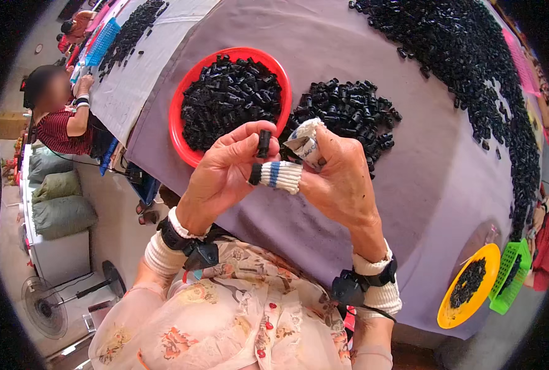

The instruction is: Assembling small black plastic components by hand in a factory setting.

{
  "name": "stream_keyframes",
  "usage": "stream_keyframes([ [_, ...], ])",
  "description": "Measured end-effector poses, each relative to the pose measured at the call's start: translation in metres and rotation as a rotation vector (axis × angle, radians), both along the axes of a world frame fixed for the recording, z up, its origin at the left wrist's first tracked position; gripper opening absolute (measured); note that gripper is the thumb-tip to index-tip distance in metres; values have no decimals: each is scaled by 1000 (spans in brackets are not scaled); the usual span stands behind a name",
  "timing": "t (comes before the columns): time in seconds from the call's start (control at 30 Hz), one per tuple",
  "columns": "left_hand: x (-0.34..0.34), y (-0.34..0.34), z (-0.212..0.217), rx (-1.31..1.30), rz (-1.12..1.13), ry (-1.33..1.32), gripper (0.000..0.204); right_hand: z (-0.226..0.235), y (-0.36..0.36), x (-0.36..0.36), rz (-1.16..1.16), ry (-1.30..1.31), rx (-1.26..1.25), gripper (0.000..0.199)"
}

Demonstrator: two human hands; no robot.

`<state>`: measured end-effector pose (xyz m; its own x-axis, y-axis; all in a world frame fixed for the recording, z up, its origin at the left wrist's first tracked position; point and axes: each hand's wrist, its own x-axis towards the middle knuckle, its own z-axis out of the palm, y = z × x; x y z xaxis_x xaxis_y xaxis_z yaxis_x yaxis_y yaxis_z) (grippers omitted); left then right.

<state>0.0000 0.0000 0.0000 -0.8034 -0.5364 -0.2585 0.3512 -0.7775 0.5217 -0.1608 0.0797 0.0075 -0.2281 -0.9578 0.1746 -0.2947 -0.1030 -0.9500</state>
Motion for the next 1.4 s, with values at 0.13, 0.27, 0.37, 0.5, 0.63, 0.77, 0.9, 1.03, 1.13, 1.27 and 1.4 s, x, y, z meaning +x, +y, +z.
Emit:
stream_keyframes([
  [0.13,-1,2,0,10,8,43,27,0,1,1,29,-4,74,31],
  [0.27,-1,3,-1,36,-5,55,27,3,0,1,50,42,83,31],
  [0.37,-2,4,-3,19,-8,61,27,2,0,1,58,46,112,30],
  [0.5,-2,5,-2,19,2,82,26,2,0,1,55,26,81,28],
  [0.63,-3,5,-1,-12,-7,44,27,7,1,1,33,8,102,26],
  [0.77,-7,6,5,-158,18,-96,24,6,1,3,39,23,30,24],
  [0.9,-8,5,10,-208,24,-172,21,0,2,4,38,7,-2,23],
  [1.03,-7,4,7,-167,33,-182,19,-1,3,2,22,61,34,24],
  [1.13,-5,2,2,-124,26,-164,19,-2,3,4,-18,43,65,24],
  [1.27,-6,2,5,-34,9,-87,20,-9,6,5,-92,-15,10,26],
  [1.4,-5,4,5,-1,33,-43,22,-8,4,10,-100,20,-80,26],
])
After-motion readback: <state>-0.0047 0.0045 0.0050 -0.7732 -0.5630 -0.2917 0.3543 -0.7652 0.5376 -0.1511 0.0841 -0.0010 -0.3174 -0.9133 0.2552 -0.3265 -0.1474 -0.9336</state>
